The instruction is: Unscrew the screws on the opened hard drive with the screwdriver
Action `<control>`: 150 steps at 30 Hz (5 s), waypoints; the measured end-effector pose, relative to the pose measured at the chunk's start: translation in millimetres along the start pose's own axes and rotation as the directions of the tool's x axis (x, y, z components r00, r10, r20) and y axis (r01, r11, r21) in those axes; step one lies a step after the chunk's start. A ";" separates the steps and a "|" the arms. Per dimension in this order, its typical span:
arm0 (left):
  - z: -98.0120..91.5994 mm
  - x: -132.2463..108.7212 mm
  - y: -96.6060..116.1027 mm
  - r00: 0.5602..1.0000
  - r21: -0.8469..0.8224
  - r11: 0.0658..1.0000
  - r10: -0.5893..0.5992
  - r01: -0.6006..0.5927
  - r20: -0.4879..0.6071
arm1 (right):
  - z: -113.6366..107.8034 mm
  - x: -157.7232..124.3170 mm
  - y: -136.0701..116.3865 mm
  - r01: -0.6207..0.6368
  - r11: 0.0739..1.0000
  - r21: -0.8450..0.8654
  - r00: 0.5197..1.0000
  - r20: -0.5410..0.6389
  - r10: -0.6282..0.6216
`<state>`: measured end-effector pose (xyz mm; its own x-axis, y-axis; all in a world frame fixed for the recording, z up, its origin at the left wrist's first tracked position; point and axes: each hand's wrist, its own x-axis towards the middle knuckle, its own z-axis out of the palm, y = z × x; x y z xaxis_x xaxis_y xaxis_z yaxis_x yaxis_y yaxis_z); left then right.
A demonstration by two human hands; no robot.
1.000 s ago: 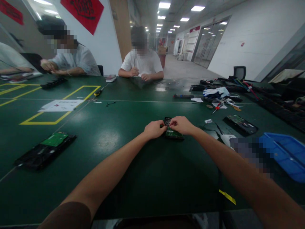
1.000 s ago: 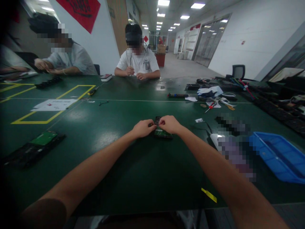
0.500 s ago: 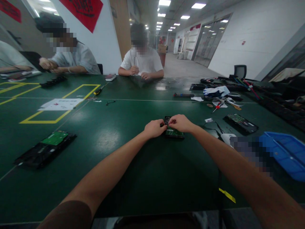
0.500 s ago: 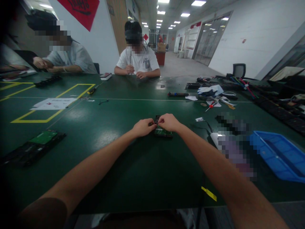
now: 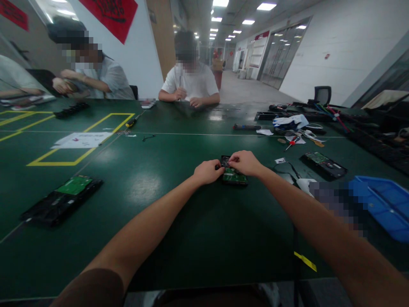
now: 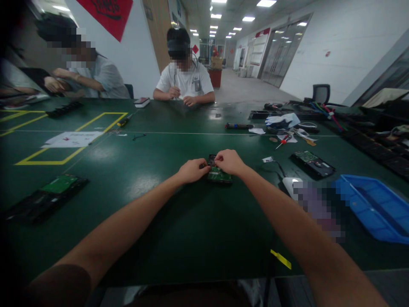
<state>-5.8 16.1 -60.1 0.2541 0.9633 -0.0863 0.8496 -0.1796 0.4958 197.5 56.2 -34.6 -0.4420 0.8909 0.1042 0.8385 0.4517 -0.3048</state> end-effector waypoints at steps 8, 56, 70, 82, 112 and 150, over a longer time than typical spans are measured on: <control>-1.9 1.5 0.2 0.999 -0.083 0.995 -0.045 0.046 0.012 | -4.6 -30.2 38.4 -0.344 0.933 0.107 0.928 -0.112 0.355; -31.9 8.7 -19.1 0.980 -0.473 0.859 -0.184 0.196 0.072 | 37.8 -92.4 -20.7 -0.213 0.967 0.140 0.969 -0.095 0.227; -62.3 -6.2 -15.1 0.990 -0.266 0.955 -0.115 0.132 0.080 | 25.6 -76.7 27.9 0.087 0.968 0.236 0.996 -0.051 -0.077; -73.9 -11.8 -5.1 0.991 -0.394 0.917 0.011 -0.063 -0.133 | 35.2 -76.0 38.2 0.107 0.917 0.383 0.993 -0.085 -0.081; -72.5 -16.0 12.6 0.852 -0.464 0.733 0.312 -0.498 -0.421 | 43.2 -70.3 44.5 -0.039 0.821 0.570 0.973 -0.165 0.160; -57.7 -14.3 15.8 0.827 -0.308 0.790 0.403 -0.530 -0.392 | 50.7 -64.5 40.6 -0.064 0.932 0.357 0.964 -0.219 0.150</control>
<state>-22.7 11.0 -1.1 0.3714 0.8026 0.4667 0.3937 -0.5914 0.7037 243.9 14.7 -101.6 -0.2312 0.9370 0.2619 0.6957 0.3474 -0.6287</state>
